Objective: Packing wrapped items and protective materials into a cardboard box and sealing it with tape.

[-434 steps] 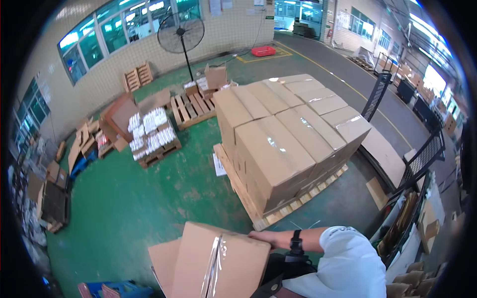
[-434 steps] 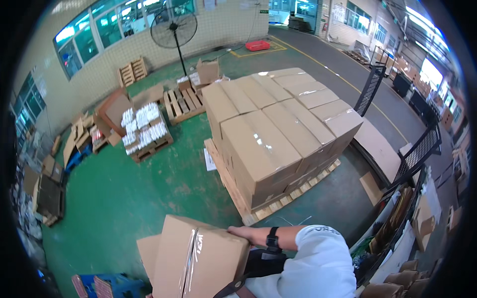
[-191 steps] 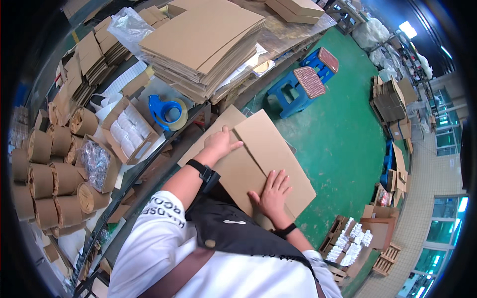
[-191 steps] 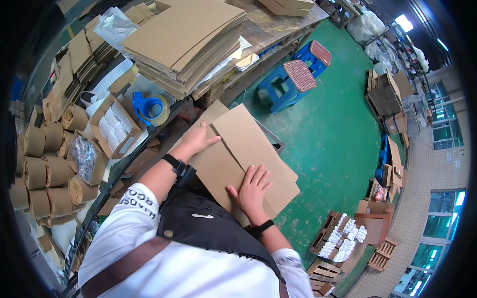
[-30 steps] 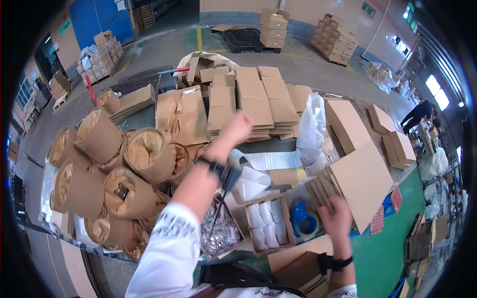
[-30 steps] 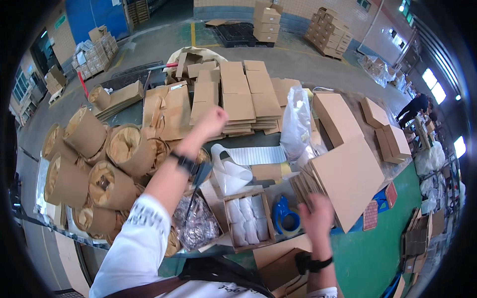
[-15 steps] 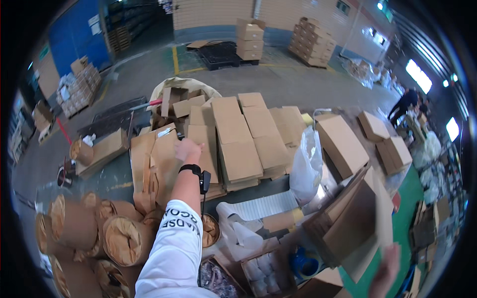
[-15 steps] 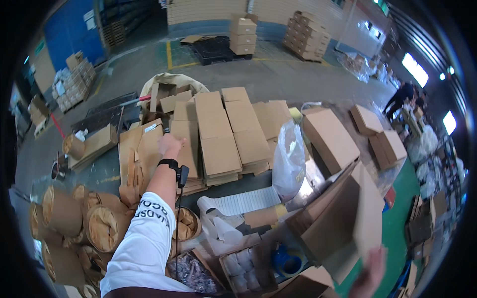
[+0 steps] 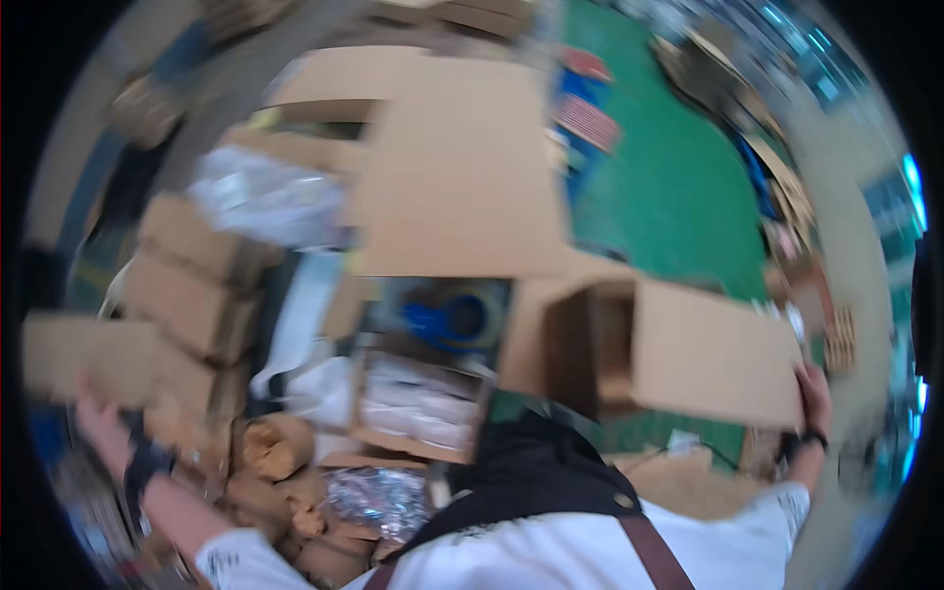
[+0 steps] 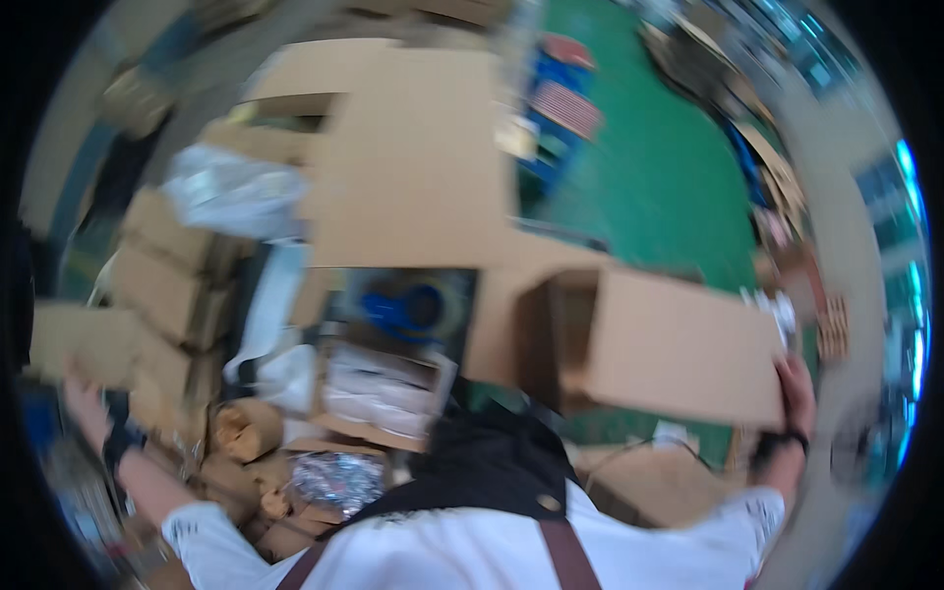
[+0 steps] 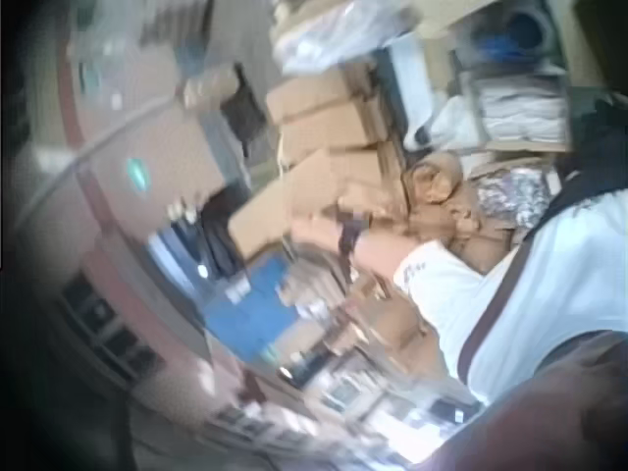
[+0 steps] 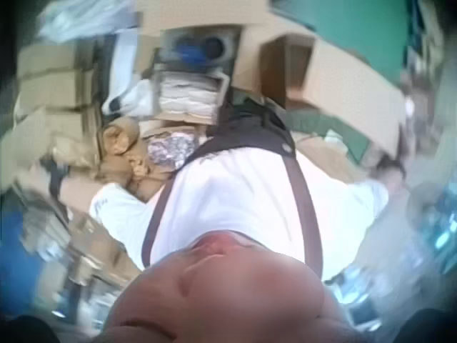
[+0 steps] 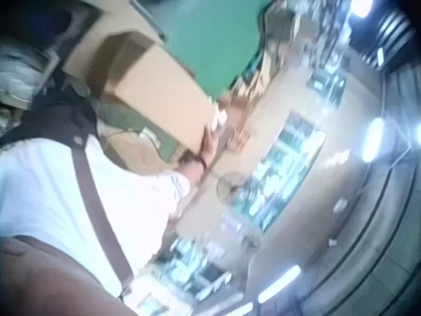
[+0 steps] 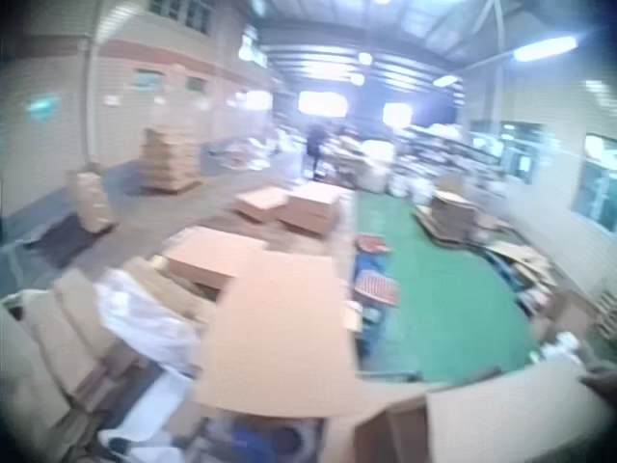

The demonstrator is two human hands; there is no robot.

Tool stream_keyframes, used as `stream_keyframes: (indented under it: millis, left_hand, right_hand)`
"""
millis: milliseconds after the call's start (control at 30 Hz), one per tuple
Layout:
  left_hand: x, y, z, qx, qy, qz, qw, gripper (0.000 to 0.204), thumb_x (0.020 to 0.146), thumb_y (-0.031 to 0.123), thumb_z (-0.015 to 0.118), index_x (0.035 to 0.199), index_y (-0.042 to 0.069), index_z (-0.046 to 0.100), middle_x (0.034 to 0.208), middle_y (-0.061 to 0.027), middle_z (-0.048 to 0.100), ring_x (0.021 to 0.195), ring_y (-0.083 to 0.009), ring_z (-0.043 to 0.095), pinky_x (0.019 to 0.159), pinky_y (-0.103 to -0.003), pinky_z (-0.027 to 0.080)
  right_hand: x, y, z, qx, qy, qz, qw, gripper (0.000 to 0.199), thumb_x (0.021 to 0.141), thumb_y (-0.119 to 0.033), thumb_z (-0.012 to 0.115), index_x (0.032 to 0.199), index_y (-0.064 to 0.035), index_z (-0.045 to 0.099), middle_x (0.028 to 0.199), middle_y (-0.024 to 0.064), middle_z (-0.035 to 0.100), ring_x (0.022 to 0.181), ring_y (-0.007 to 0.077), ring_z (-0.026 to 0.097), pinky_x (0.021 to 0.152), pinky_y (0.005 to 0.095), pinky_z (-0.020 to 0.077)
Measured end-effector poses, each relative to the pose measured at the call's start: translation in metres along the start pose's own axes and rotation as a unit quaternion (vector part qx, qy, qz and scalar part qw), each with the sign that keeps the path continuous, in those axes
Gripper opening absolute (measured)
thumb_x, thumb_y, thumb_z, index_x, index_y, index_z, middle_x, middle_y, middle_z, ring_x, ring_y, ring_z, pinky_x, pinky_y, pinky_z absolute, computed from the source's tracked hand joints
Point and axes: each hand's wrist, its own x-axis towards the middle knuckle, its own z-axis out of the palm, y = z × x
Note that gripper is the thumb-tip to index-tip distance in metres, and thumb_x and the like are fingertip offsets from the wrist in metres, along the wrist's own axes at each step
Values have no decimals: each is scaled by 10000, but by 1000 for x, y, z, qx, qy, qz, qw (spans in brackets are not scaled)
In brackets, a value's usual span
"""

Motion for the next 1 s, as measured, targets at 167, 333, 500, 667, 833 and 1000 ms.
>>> stream_keyframes:
  millis: [167, 333, 500, 667, 833, 1000]
  left_hand:
    - [-86, 136, 95, -71, -102, -74, 989, 491, 961, 309, 496, 1316, -29, 471, 1291, -150, 532, 1186, -223, 528, 1021, -368, 419]
    - [-309, 196, 229, -121, -161, -8, 980, 462, 943, 228, 527, 1335, -2, 448, 1321, -128, 503, 1205, -227, 506, 1033, -352, 408]
    - [-419, 203, 316, -63, -291, 21, 954, 548, 840, 195, 651, 1297, -43, 463, 1212, -147, 567, 1092, -220, 557, 958, -327, 421]
    - [-491, 191, 378, -50, -452, -40, 890, 528, 820, 155, 671, 1272, -37, 477, 1209, -124, 570, 1097, -198, 549, 963, -323, 415]
    - [-559, 153, 444, -89, -535, -116, 832, 543, 831, 38, 630, 1320, -14, 401, 1227, -116, 549, 1119, -187, 536, 974, -324, 415]
    - [-636, 125, 498, -105, -556, -82, 821, 643, 826, 37, 632, 1353, 9, 265, 1264, -127, 473, 1166, -197, 492, 993, -338, 409]
  right_hand:
    - [71, 52, 61, -54, 115, -41, 991, 359, 904, -264, 632, 1086, 44, 606, 997, 59, 655, 892, 110, 576, 779, 249, 473]
    - [79, 80, 24, 108, 18, -38, 993, 352, 912, -169, 627, 1183, 47, 563, 1042, 74, 661, 924, 131, 615, 806, 257, 499]
    - [123, 81, 36, -20, -27, -50, 998, 396, 890, -202, 648, 1169, 63, 559, 1018, 116, 674, 881, 168, 654, 754, 288, 520]
    - [164, 82, 147, -163, 43, -145, 975, 502, 872, -291, 645, 1221, 41, 503, 935, 266, 653, 886, 395, 647, 762, 436, 518]
    - [156, 103, 210, -355, -110, -140, 918, 802, 836, -318, 691, 1369, 90, 252, 1287, 364, 431, 1158, 463, 495, 937, 464, 462]
    - [121, -41, 211, 97, -279, -396, 870, 1205, 703, -388, 814, 1451, 104, 8, 1483, 329, 173, 1407, 415, 170, 1147, 414, 192]
